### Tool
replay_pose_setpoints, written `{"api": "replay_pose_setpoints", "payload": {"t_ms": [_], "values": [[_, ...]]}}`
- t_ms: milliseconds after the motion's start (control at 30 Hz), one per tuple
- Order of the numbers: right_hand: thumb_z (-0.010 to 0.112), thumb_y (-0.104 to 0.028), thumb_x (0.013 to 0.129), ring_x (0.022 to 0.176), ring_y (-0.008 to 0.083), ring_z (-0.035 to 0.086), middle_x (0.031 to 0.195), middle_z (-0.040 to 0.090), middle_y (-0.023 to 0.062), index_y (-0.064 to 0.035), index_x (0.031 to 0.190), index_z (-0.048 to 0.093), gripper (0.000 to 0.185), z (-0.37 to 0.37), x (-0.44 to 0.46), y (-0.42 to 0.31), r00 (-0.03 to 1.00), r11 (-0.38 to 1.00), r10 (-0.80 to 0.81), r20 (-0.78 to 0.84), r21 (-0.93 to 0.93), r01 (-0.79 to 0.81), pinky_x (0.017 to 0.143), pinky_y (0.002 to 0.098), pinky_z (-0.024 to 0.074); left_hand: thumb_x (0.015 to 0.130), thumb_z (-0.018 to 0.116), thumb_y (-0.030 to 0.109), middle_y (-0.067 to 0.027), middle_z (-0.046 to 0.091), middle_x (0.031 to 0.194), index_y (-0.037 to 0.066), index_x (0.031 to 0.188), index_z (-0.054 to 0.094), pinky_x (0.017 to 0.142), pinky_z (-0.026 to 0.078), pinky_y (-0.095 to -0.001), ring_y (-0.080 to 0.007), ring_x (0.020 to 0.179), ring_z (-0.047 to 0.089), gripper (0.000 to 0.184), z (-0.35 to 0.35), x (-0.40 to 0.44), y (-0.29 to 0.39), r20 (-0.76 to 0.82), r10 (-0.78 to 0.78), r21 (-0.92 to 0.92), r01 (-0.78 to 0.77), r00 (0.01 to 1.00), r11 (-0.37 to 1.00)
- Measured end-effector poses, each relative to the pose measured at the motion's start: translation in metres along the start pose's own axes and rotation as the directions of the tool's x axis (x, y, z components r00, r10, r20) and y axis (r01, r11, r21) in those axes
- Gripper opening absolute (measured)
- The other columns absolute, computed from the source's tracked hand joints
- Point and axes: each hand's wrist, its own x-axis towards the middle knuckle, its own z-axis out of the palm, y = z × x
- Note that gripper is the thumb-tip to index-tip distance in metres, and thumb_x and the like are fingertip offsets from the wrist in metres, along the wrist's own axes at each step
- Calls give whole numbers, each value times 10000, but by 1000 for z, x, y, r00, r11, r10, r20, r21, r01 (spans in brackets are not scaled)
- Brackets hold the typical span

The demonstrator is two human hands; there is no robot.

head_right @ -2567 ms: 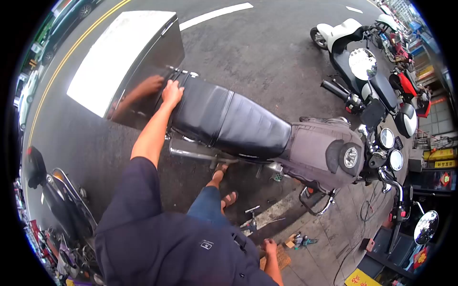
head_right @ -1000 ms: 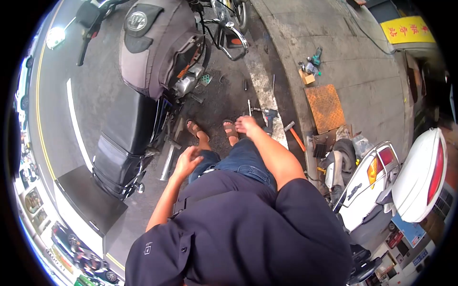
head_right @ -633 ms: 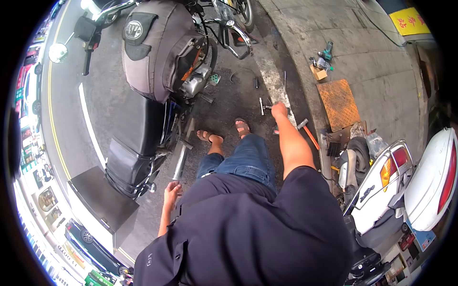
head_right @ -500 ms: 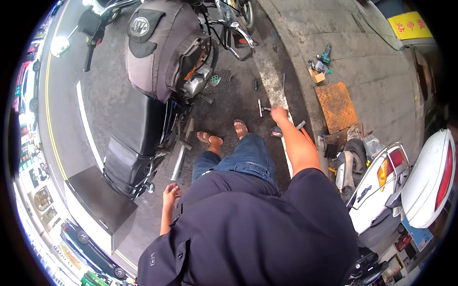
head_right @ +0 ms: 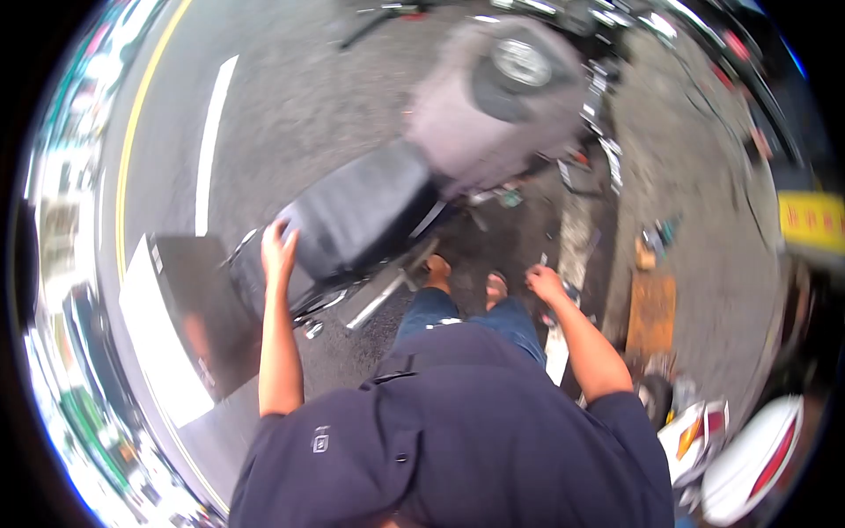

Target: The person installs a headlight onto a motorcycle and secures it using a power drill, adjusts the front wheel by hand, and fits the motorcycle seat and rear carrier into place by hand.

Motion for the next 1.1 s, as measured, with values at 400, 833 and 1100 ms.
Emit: {"api": "replay_pose_setpoints", "payload": {"t_ms": [400,833,1100], "values": [[587,-194,829,957,319,625,1001,654,129,-75,1023,650,236,136,-55,-344,564,440,-790,241,-418,795,845,405,501,816,504,564,-203,382,1458,25,1333,506,1120,297,-402,-326,1355,374,747,130,177,-141,643,-166,60,167,748,984],[642,-318,845,1221,349,459,1336,480,155,-81,1248,539,478,275,5,-416,326,-29,-755,569,-526,850,1027,448,389,743,573,520,-100,570,1322,136,1217,643,1011,423,-385,-273,1237,532,613,68,174,-80,659,-426,156,441,620,884],[655,-388,822,1262,316,445,1368,467,142,-102,1233,541,514,302,50,-406,146,-155,-826,544,-469,869,1073,471,341,732,629,524,-88,599,1292,160,1203,658,999,433,-367,-239,1210,561,596,118,194,-93,727,-511,253,513,459,820]]}}
